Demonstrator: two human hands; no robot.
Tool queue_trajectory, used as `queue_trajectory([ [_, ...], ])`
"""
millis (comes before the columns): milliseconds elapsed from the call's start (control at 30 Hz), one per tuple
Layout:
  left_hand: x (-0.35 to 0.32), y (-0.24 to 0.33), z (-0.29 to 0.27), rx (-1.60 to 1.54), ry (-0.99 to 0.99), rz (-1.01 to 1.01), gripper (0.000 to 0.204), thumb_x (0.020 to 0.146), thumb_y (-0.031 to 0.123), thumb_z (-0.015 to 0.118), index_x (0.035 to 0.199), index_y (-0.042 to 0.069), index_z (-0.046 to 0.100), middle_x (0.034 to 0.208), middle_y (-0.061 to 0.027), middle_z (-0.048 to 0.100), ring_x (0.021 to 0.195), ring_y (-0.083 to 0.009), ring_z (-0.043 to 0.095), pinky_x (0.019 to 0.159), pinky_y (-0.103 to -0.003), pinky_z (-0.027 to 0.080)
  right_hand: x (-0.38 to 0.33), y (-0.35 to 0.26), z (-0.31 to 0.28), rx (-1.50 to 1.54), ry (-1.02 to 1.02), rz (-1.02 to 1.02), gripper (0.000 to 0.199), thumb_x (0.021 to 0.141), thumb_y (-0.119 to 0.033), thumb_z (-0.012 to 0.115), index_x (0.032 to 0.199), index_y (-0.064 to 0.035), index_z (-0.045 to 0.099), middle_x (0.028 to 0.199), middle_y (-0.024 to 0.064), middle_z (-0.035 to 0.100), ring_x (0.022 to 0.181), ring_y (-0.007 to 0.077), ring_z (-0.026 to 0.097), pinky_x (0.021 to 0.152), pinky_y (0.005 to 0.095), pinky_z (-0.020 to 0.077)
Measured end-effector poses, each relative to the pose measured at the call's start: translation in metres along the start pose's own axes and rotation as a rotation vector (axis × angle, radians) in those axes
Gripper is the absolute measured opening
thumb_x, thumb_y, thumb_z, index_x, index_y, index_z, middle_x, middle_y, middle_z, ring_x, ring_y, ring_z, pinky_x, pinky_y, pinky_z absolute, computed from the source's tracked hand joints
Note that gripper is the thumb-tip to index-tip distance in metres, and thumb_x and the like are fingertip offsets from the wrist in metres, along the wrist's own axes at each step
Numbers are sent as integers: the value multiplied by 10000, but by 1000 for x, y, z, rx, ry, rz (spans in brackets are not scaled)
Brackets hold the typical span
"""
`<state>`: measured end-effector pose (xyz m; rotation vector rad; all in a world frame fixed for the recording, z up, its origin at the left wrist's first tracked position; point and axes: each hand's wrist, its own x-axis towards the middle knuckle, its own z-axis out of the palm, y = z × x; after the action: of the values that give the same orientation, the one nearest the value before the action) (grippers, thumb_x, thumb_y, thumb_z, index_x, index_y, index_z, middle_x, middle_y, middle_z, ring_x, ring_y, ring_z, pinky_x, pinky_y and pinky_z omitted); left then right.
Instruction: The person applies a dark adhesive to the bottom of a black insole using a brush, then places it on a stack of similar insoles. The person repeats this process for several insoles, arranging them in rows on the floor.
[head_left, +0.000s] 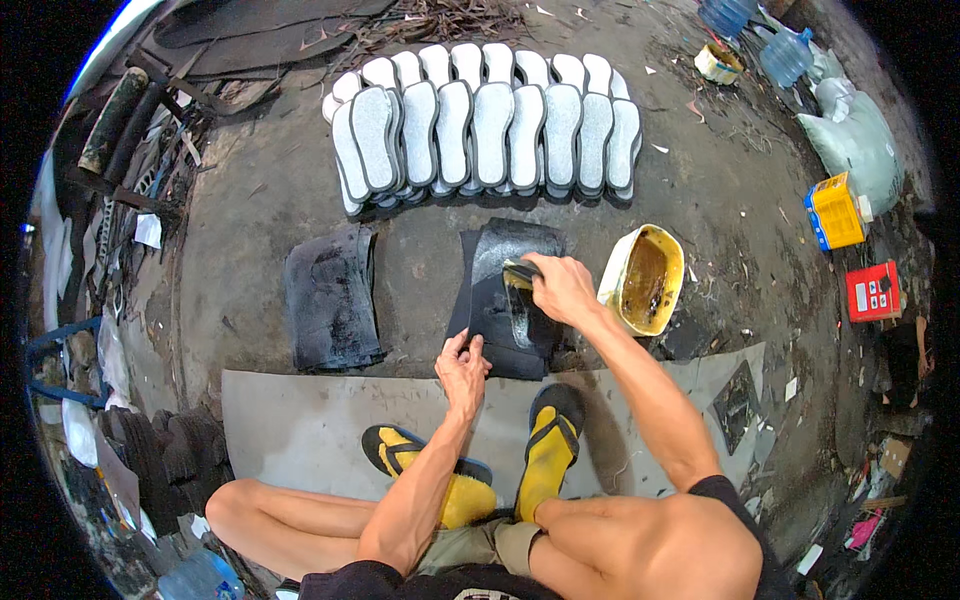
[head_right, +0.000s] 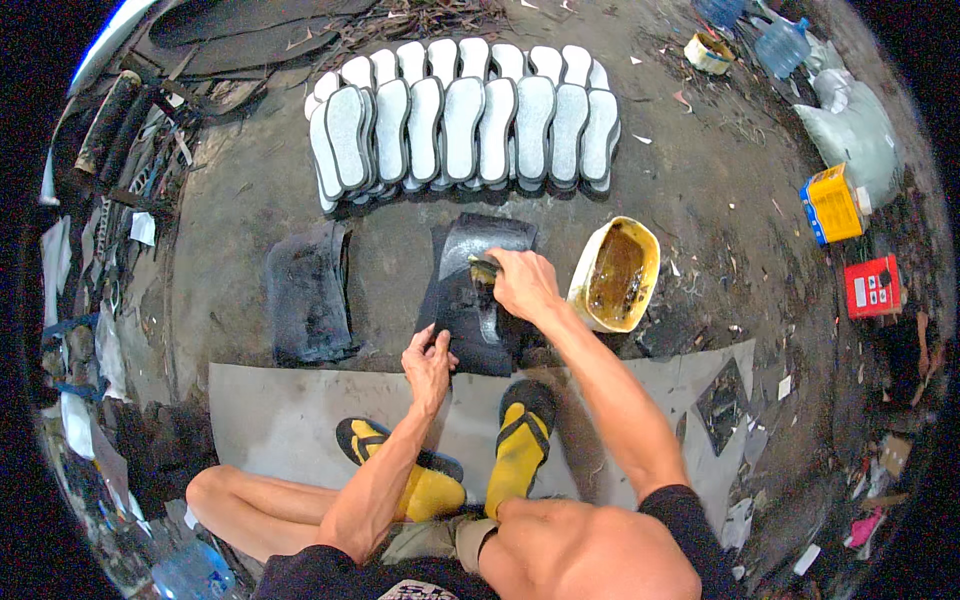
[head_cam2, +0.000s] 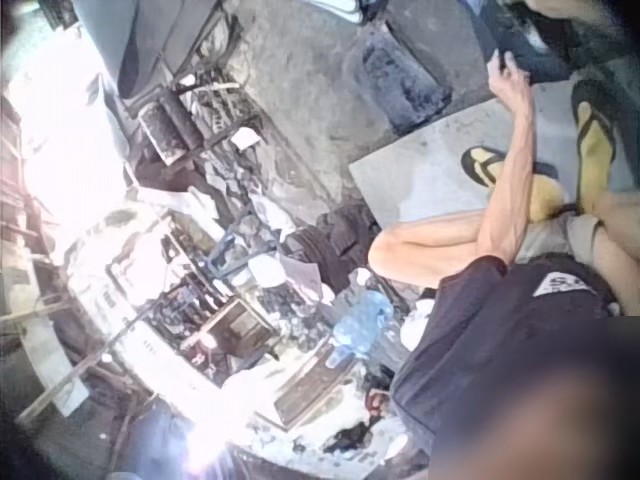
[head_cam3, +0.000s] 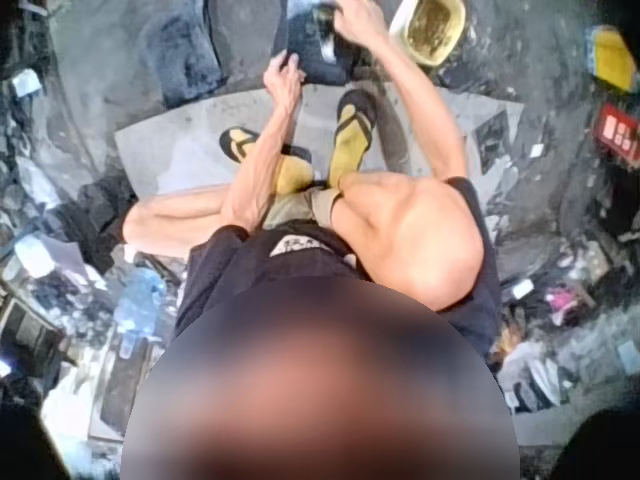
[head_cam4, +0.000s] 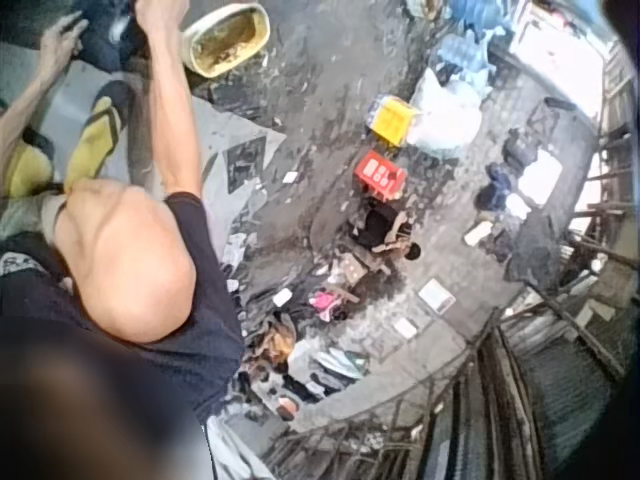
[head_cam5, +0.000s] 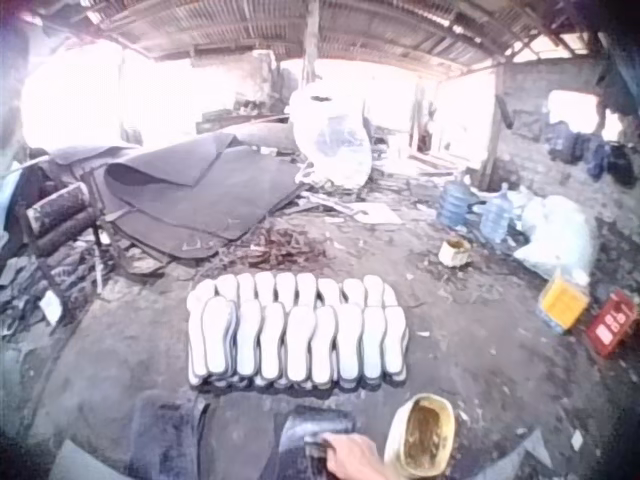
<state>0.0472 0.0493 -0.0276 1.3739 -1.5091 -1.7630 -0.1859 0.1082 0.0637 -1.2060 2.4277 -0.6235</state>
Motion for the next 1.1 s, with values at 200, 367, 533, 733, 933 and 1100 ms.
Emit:
queue_trajectory([
  [200,4,15,5,326,55,193,287,992,117,783,1228,-46,796,792,-105,625,587,-185,620,582,-372,505,37,-38,34,-136,-397,-559,431,817,-85,688,1205,-214,825,1077,184,809,1018,391,773,871,533,627],
  [367,-7,29,18,595,57,350,392,1028,143,723,1404,35,750,861,-144,565,790,-290,620,737,-440,513,58,5,7,-138,45,-132,392,890,-48,640,1240,-159,779,1079,155,797,1043,401,739,936,528,599],
  [533,-10,25,-3,563,1,405,438,1054,56,534,1467,-15,661,971,-182,610,905,-330,647,837,-433,552,-14,-7,35,-283,131,-352,326,860,-56,651,1145,-171,763,857,158,721,852,378,718,775,528,598],
  [733,21,35,-20,161,1,208,382,1064,77,477,1370,4,693,1083,-163,780,920,-263,726,871,-399,581,-75,-23,35,88,-135,-205,381,882,-70,686,1250,-124,766,1056,161,781,1025,391,736,919,483,594],
  [933,23,45,17,507,-44,181,609,891,211,823,1427,-8,632,1028,-163,719,1078,-360,664,984,-467,525,-87,4,-98,515,300,91,457,1108,-148,609,1534,-6,525,1291,169,719,1162,259,690,1026,377,527],
  [1100,18,39,41,663,57,321,483,795,86,866,1227,3,666,1011,-165,681,1054,-380,640,968,-482,488,-127,9,-98,-449,266,278,541,976,-87,687,1501,-39,565,1407,183,658,1301,370,599,1053,518,475],
])
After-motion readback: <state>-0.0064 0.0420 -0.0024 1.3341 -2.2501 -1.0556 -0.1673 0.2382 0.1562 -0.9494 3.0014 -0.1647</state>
